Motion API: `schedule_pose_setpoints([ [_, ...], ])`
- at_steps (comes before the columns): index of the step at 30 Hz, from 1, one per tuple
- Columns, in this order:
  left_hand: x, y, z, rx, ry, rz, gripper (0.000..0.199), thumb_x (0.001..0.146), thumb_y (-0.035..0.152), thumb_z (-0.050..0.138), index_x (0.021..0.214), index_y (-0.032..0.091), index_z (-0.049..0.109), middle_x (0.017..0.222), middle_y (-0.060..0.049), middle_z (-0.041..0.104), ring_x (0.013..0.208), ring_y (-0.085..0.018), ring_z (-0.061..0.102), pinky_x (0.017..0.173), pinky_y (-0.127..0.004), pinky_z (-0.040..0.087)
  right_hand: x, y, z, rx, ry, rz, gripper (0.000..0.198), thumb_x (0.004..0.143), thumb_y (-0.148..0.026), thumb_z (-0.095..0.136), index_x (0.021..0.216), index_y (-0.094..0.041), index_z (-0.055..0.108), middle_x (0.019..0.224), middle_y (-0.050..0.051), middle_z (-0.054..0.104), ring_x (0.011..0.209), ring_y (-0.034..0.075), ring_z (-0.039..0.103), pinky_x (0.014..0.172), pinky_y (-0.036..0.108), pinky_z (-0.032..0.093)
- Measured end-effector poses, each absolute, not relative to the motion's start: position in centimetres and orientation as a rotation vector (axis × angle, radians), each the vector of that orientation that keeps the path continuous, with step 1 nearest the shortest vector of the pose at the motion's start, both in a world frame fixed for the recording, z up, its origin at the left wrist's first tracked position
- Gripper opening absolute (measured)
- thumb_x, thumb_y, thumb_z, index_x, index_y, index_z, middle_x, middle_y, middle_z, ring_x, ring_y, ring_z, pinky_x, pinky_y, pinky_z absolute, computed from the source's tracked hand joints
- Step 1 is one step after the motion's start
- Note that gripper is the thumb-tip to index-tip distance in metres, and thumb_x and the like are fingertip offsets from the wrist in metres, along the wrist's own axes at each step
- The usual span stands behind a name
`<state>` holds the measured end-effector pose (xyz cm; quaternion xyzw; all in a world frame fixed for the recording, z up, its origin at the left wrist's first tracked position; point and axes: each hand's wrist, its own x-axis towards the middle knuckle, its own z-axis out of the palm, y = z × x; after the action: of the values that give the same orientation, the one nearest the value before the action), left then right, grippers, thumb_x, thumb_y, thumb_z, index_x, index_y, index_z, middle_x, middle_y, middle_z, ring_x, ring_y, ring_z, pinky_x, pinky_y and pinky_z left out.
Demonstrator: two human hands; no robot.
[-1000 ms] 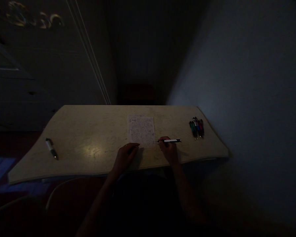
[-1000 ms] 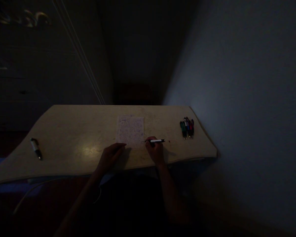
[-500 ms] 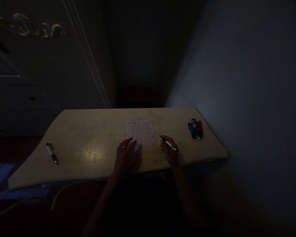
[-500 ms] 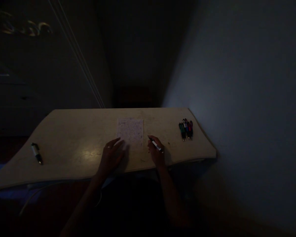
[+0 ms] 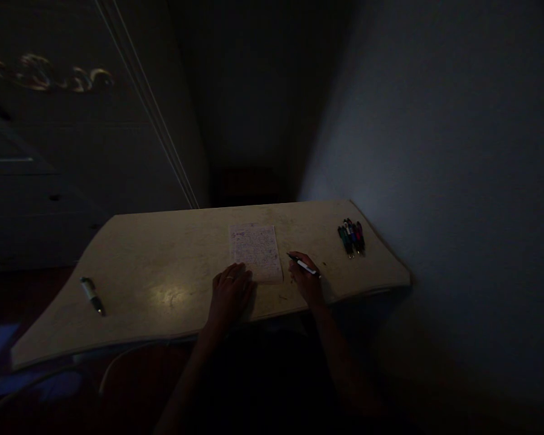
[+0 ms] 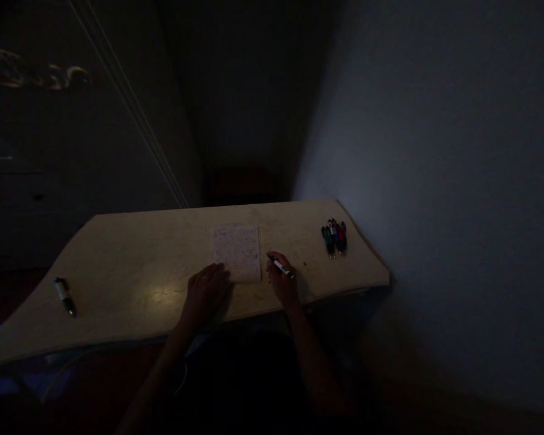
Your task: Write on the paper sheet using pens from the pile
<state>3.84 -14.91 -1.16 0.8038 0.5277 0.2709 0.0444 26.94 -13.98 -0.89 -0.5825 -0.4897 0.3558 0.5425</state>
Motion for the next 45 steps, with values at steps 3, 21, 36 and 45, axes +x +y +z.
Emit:
schedule_pose_setpoints([
  [3,3.7,-14.9,-1.3,2.45,1.585,0.879,0.024,0.092,0.03,0.056,0.111,0.022,0.067,0.127,-0.013,0.065,0.124,-0.032,0.054,0.099,-0.051,0.042,27.0,-14.0,-0.9,-1.374,-1.171,0.841,0.037,0.085,-0.045,0.059,0.11,-0.018,0.065,0.073,0.001,0.063,0.06,0.014,0.059,0.053,0.024,0.049],
  [21,2.8,-14.2,-1.5,2.228,1.336,1.198,0.022,0.092,0.033,0.057,0.104,0.024,0.073,0.112,-0.01,0.069,0.103,-0.023,0.065,0.087,-0.041,0.056,26.5,-15.1,-0.7,-1.402,-1.374,0.712,0.043,0.095,-0.051,0.043,0.123,-0.022,0.059,0.097,0.007,0.072,0.087,0.021,0.068,0.078,0.032,0.052],
  [36,3.1,-14.4,-1.4,2.461,1.39,0.96,0.021,0.09,0.037,0.059,0.1,0.025,0.073,0.12,-0.01,0.069,0.112,-0.029,0.062,0.093,-0.049,0.052,26.4,-16.1,-0.8,-1.37,-1.515,0.645,0.033,0.093,-0.039,0.051,0.121,-0.022,0.056,0.095,0.006,0.072,0.082,0.02,0.069,0.072,0.028,0.053],
  [45,2.7,-14.4,-2.1,2.49,1.329,0.975,0.023,0.093,0.036,0.054,0.104,0.024,0.071,0.12,-0.01,0.069,0.113,-0.028,0.063,0.093,-0.047,0.052,26.3,-15.9,-1.7,-1.377,-1.443,0.723,0.042,0.09,-0.034,0.057,0.13,-0.024,0.051,0.106,0.009,0.072,0.095,0.023,0.07,0.085,0.037,0.055],
])
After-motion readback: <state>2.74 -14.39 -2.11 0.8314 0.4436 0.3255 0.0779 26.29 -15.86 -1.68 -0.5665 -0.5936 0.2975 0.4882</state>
